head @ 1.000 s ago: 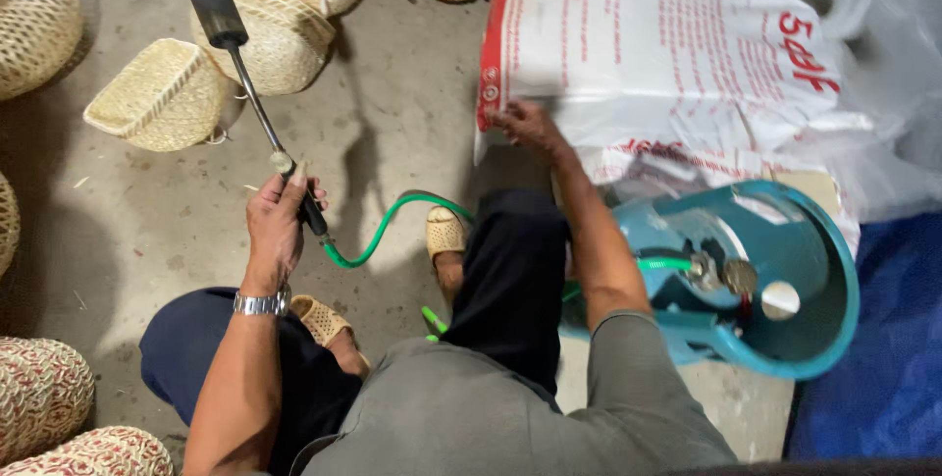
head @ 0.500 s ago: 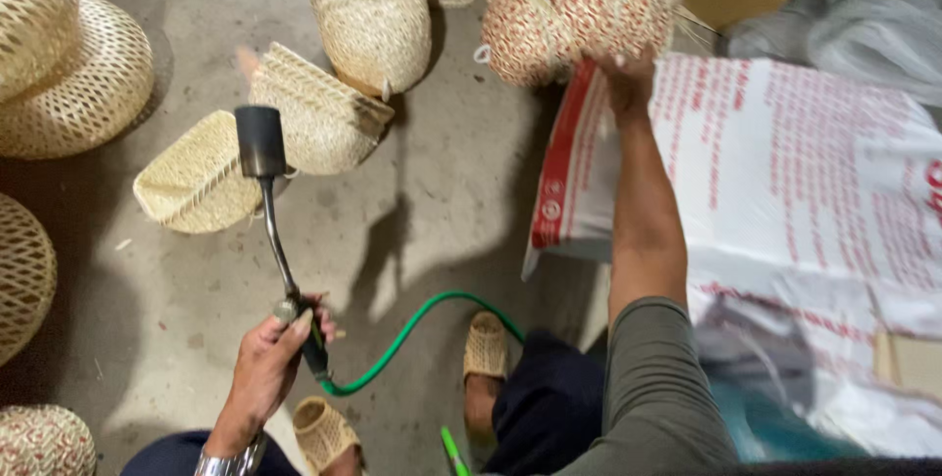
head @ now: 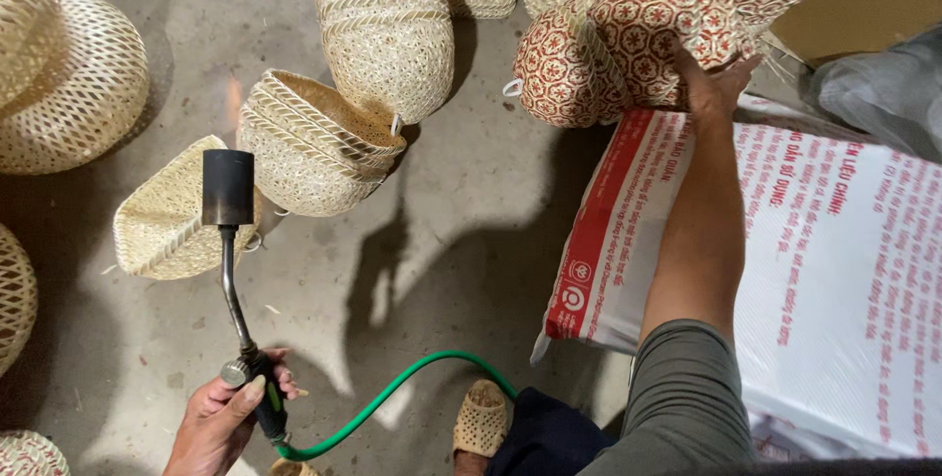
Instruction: The person sits on the floor surrounded by stacks of woven baskets and uses a handheld blowtorch to apply flame to the exterior and interior surfaces of individual baskets. They pick up a basket, rotate it to expose different areas to the flame, and then place it back into a stack.
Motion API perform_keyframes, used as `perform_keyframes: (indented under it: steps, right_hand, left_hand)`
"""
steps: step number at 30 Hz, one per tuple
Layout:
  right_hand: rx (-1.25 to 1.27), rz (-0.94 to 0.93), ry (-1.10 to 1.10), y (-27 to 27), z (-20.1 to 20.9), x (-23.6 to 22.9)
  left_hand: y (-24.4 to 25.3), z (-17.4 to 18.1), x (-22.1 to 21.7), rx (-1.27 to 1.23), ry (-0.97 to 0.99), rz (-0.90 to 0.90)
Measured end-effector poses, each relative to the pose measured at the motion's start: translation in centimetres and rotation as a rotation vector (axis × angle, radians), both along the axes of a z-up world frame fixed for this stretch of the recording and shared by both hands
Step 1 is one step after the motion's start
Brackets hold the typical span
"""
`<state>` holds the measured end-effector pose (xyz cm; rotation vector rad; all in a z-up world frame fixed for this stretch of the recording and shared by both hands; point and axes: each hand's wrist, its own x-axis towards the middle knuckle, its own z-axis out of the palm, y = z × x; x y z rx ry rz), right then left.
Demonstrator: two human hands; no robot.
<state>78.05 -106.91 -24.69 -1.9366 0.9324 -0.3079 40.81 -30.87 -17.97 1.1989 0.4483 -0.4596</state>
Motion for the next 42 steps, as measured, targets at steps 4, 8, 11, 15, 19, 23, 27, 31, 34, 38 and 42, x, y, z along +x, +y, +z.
perform_keyframes:
  steps: [4, 8, 11, 15, 19, 23, 27, 31, 34, 38, 42]
  right_hand:
    - [0.021, 0.054, 0.033, -0.2, -0.5, 1.7]
    - [0.036, 0.162, -0.092, 1.0, -3.0, 3.2]
    - [-0.085, 0.383, -0.203, 4.7, -5.3, 3.6]
    - [-0.500, 0.581, -0.198, 10.9, -5.4, 6.0]
    - [-0.658, 0.668, -0.216, 15.9, -3.1, 5.8]
    - [-0.304, 0.710, -0.335, 20.8, 0.1, 1.3]
    - [0.046, 0.734, -0.344, 26.6, 2.1, -6.7]
    - [0.232, 0.769, -0.274, 32.5, 4.9, -15.0]
    - [0.246, 0.712, -0.067, 37.4, 6.3, -21.7]
    - [0.095, 0.795, -0.191, 44.0, 5.6, -29.8]
    - [0.053, 0.879, -0.286, 50.5, 3.0, -40.3]
  left_hand:
    - [0.1, -1.5, -0.8, 0.027, -0.021, 0.028]
    - [0.4, -2.7, -1.5, 0.002, -0.016, 0.024]
    - [-0.2, -2.6, -1.5, 0.026, -0.012, 0.033]
    - [-1.3, -1.4, -1.5, 0.024, 0.016, 0.034]
    - [-2.4, 0.2, -1.8, -0.019, -0.008, 0.003]
    - [-2.8, 1.1, -2.7, -0.109, -0.145, -0.044]
    - [-2.6, 1.6, -4.6, -0.136, -0.175, -0.020]
    - [-2.6, 1.8, -6.6, -0.192, -0.195, 0.044]
    - [-2.9, 2.3, -7.9, -0.205, -0.184, 0.085]
    - [-3.0, 2.6, -10.1, -0.227, -0.223, 0.151]
    - [-3.4, 2.5, -12.5, -0.283, -0.261, 0.227]
